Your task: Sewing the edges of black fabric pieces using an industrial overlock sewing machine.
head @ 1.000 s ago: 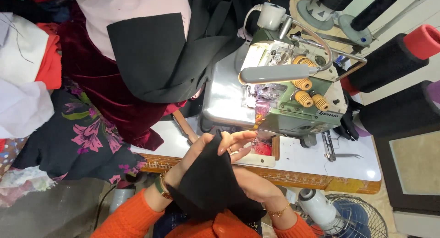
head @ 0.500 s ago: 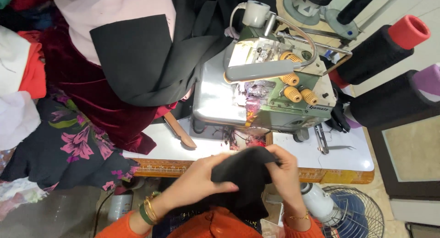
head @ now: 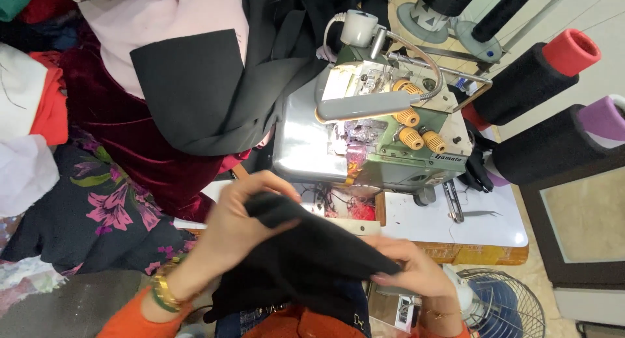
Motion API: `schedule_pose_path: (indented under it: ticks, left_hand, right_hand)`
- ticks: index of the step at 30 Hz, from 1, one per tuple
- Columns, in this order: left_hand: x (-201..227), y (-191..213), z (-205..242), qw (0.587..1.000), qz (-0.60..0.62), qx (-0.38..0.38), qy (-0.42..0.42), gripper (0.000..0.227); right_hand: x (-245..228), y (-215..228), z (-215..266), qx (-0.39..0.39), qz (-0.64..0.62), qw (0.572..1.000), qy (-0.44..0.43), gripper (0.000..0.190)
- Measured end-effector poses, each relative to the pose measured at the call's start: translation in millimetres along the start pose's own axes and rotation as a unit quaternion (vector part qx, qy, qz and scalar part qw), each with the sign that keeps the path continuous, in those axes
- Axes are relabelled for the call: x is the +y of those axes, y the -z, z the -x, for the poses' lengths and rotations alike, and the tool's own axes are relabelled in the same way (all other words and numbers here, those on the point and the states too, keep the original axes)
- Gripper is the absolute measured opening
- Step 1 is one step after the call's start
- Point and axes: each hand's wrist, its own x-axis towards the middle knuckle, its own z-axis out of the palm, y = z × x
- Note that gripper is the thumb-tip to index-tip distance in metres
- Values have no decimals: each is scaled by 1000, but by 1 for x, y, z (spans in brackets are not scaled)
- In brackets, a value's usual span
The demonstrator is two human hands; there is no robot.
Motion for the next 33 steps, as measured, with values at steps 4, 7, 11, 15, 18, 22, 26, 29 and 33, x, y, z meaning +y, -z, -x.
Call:
schedule_pose_path:
  ticks: [4, 7, 11, 15, 18, 22, 26, 29, 33]
  left_hand:
    - [22, 30, -27, 950, -257, 120, -129, 12]
    - [13, 57, -63, 829, -480, 209, -199, 20]
    - [-1, 63, -91, 635, -690, 261, -230, 46]
    - [-12, 10, -61, 628, -653, 270, -327, 21]
    - [-46, -16, -42, 751, -502, 132, -407, 27]
    - [-68, -16, -51, 792, -484, 81, -362, 28]
    - [-55, -8, -59, 798, -511, 29, -319, 30]
    - [-51, -10, -63, 793, -523, 20, -312, 41]
    - [-50, -11, -70, 791, -526, 28, -311, 45]
  right_hand:
    - [39, -37, -13, 159, -304, 933, -107, 50]
    - [9, -53, -71, 239, -467, 836, -161, 62]
    - [10, -54, -113, 215, -510, 832, -43, 24]
    - [4, -61, -116, 237, -482, 842, -54, 27]
    - [8, -63, -118, 269, -456, 847, -49, 34]
    - [10, -70, -117, 347, -404, 846, -33, 22]
    - [15, -81, -93, 276, -340, 893, -99, 48]
    - [27, -96, -70, 278, -306, 886, -211, 50]
    - [56, -120, -38, 237, -319, 896, -197, 40]
